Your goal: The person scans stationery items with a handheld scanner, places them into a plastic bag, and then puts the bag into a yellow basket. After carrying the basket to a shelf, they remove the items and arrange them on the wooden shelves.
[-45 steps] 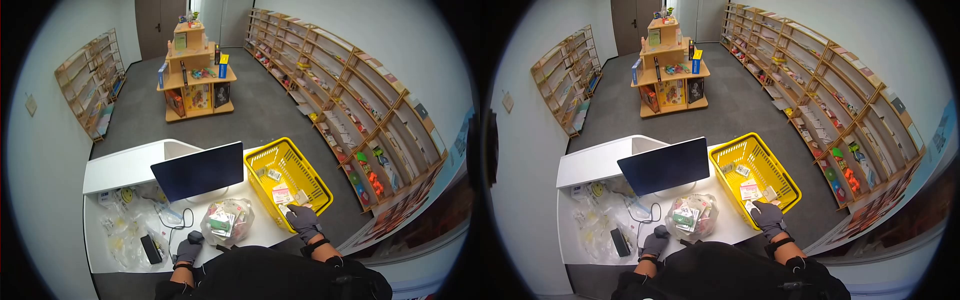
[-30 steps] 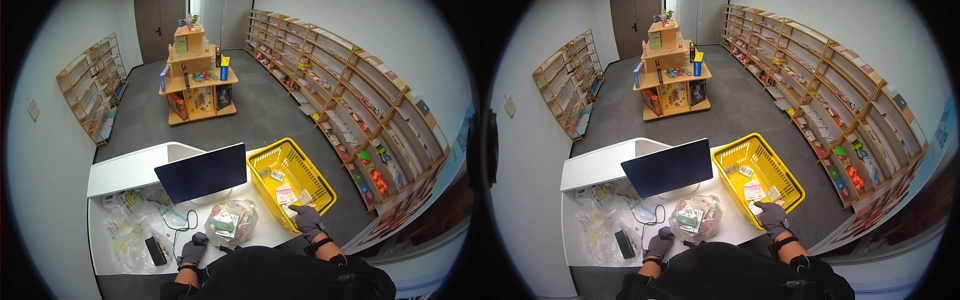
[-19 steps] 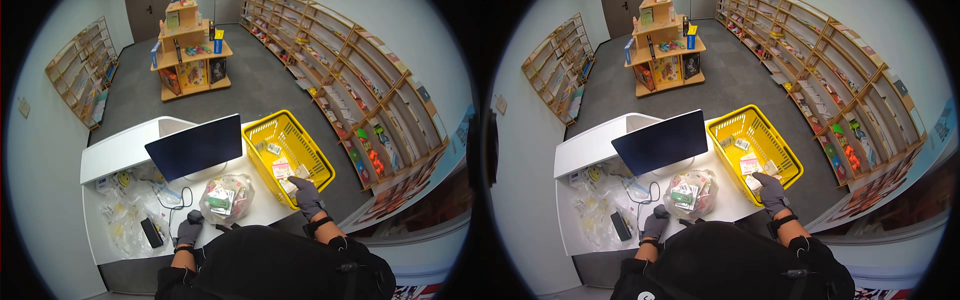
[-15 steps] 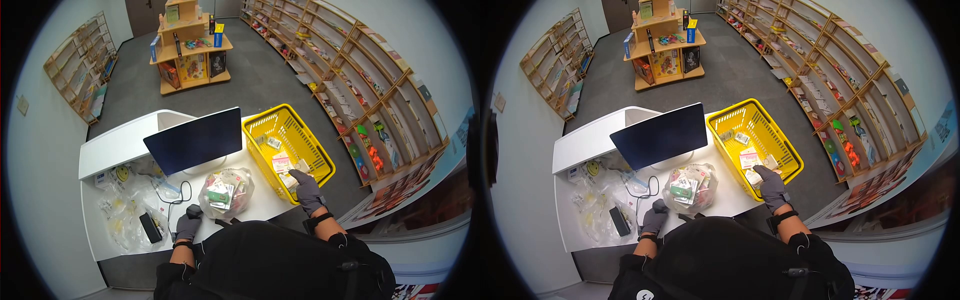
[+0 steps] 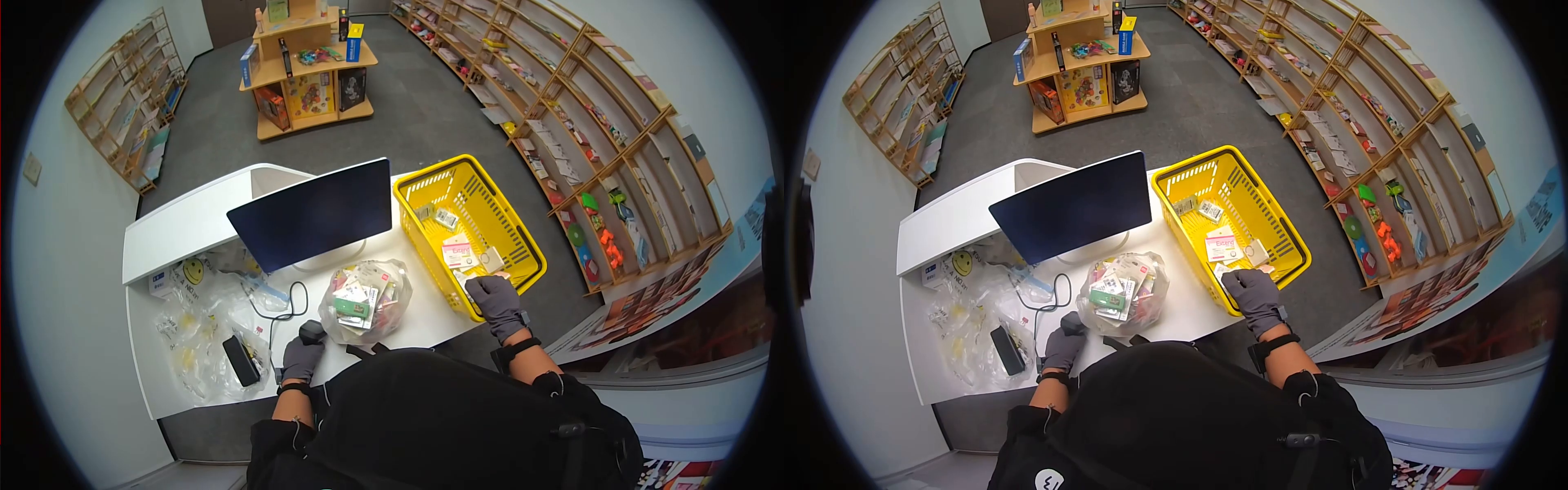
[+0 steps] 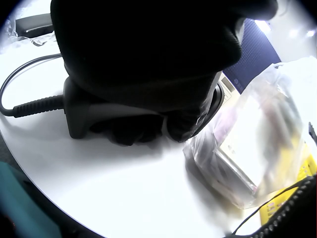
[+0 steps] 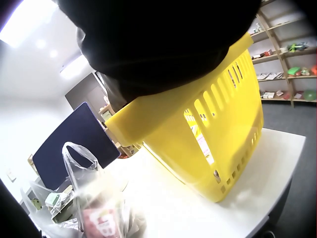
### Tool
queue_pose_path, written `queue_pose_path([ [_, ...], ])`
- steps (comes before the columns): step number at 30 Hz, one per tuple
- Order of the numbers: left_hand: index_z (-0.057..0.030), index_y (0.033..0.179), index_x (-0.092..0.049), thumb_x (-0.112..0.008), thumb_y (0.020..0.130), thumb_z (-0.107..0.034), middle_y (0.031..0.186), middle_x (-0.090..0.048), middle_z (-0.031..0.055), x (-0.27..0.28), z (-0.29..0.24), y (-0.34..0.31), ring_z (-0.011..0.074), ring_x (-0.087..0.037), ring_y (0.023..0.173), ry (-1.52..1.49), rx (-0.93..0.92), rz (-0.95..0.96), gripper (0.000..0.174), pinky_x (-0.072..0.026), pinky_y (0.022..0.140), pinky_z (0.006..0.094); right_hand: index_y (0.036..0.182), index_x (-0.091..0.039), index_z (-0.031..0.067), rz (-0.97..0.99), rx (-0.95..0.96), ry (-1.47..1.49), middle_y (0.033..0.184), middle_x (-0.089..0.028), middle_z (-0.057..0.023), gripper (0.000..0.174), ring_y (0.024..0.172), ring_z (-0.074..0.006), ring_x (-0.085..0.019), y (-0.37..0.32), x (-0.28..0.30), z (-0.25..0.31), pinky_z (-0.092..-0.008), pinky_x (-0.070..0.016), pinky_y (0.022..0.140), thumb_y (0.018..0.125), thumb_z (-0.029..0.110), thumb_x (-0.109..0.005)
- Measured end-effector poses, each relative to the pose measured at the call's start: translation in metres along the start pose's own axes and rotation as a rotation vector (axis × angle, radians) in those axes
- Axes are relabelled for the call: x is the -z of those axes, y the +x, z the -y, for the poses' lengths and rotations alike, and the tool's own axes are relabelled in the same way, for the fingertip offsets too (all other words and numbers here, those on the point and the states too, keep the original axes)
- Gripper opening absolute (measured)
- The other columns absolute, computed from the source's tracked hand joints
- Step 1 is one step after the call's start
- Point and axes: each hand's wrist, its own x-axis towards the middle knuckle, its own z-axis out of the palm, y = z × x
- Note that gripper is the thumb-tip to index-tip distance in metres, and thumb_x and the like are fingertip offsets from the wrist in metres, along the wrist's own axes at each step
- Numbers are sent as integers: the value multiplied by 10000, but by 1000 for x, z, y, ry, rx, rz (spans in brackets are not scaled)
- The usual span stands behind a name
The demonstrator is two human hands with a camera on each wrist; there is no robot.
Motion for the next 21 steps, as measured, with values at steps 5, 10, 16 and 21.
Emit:
queue_pose_path([
  [5,-83,1122,-812,-785,821,-391,1081,-808,205,-2,4,4,417,-755,1082,-8,-9,-5,431,-587,928,486,1045,-863,143,-53,40,126,805,-784,-138,373,741,-298,-765,0,0,5,-407,-590,708,955,477,-724],
  [10,-83,1125,-811,-780,824,-389,1079,-809,203,-2,2,1,417,-755,1083,-20,-16,-14,430,-584,934,486,1151,-850,142,-12,-31,69,929,-819,-135,395,838,-294,-789,-2,6,13,-396,-608,782,946,464,-749],
  [16,-81,1111,-811,-762,831,-393,1069,-808,206,-3,0,2,422,-754,1076,9,-9,-1,422,-584,927,486,1241,-820,116,-62,66,92,1048,-827,-128,454,951,-289,-794,-1,7,10,-387,-610,868,938,450,-768],
  [21,-79,1096,-810,-751,833,-396,1052,-806,210,1,-8,-4,429,-753,1066,2,1,-16,417,-584,913,486,1267,-810,109,-50,57,100,1090,-826,-130,475,981,-291,-792,-1,8,12,-382,-608,891,937,449,-770],
])
